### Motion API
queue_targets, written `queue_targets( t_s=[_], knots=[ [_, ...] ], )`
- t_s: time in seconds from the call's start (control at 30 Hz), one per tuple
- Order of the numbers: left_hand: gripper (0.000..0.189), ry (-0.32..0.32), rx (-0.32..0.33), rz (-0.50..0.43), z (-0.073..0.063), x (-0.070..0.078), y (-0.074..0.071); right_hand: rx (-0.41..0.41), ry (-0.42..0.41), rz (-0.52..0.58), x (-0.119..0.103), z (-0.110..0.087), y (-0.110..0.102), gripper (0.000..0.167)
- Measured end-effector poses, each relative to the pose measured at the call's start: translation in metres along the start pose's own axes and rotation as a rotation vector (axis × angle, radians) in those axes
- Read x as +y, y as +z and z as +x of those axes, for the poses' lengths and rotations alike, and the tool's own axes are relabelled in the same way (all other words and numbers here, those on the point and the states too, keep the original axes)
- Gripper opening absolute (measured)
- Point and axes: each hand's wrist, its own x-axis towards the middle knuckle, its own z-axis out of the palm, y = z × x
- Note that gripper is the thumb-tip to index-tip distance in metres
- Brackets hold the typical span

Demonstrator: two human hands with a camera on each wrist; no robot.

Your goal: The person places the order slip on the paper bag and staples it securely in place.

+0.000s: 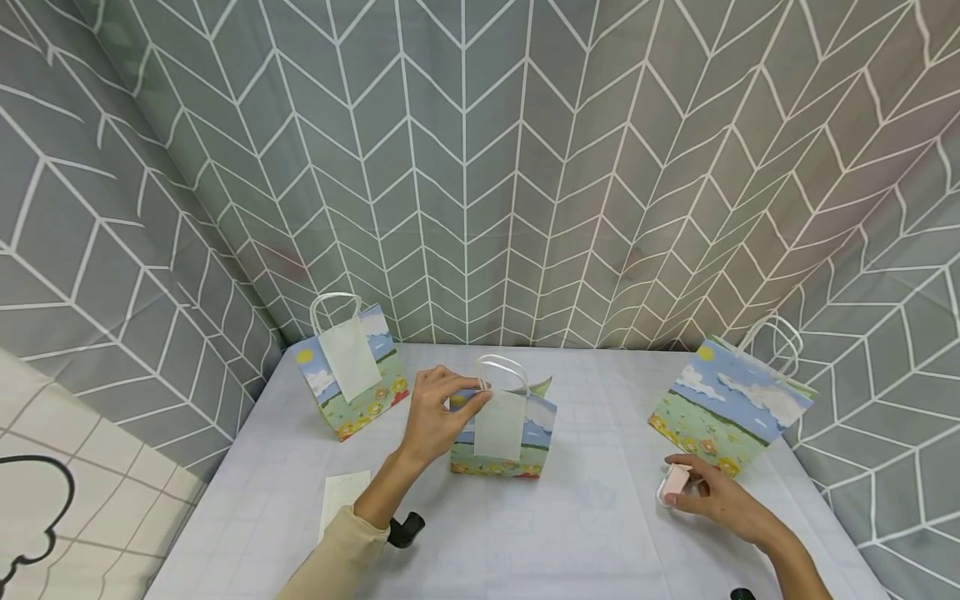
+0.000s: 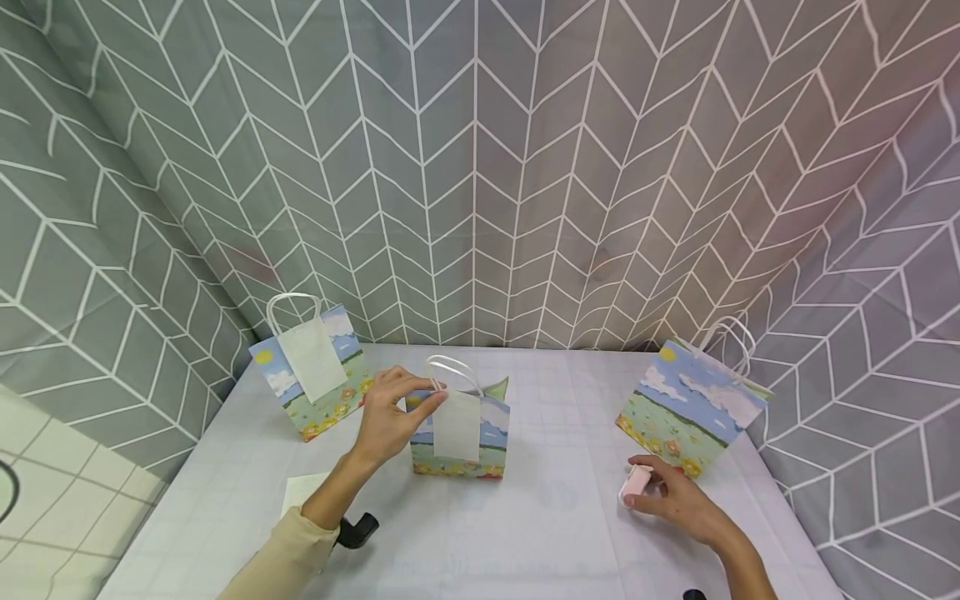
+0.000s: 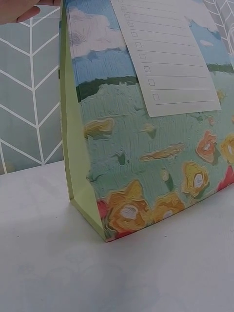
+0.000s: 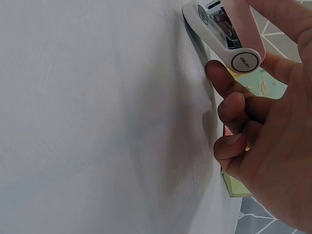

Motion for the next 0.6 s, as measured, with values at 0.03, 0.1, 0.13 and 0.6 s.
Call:
queue_targets(
  t_s=[0.03,0.1,0.13,0.6],
  knots=[
    [0.016,-0.002,-0.001,-0.001,-0.0001,-0.0002,0.0002,-0.004,-0.004,-0.005,-0.0002,-0.0001,0.0,0.064],
    [0.016,-0.004,-0.003,-0.001,-0.0002,-0.0003,0.0006,-0.009,-0.012,-0.013,-0.0006,-0.0003,0.0002,0.064],
    [0.016,-0.003,-0.002,-0.001,-0.0003,-0.0004,0.0008,-0.009,-0.014,-0.013,-0.0009,-0.0005,0.0003,0.064],
    [0.016,-0.009,0.0,-0.011,-0.0017,-0.0024,0.0021,-0.051,-0.057,0.05,0.0011,0.0005,0.0018,0.07]
  ],
)
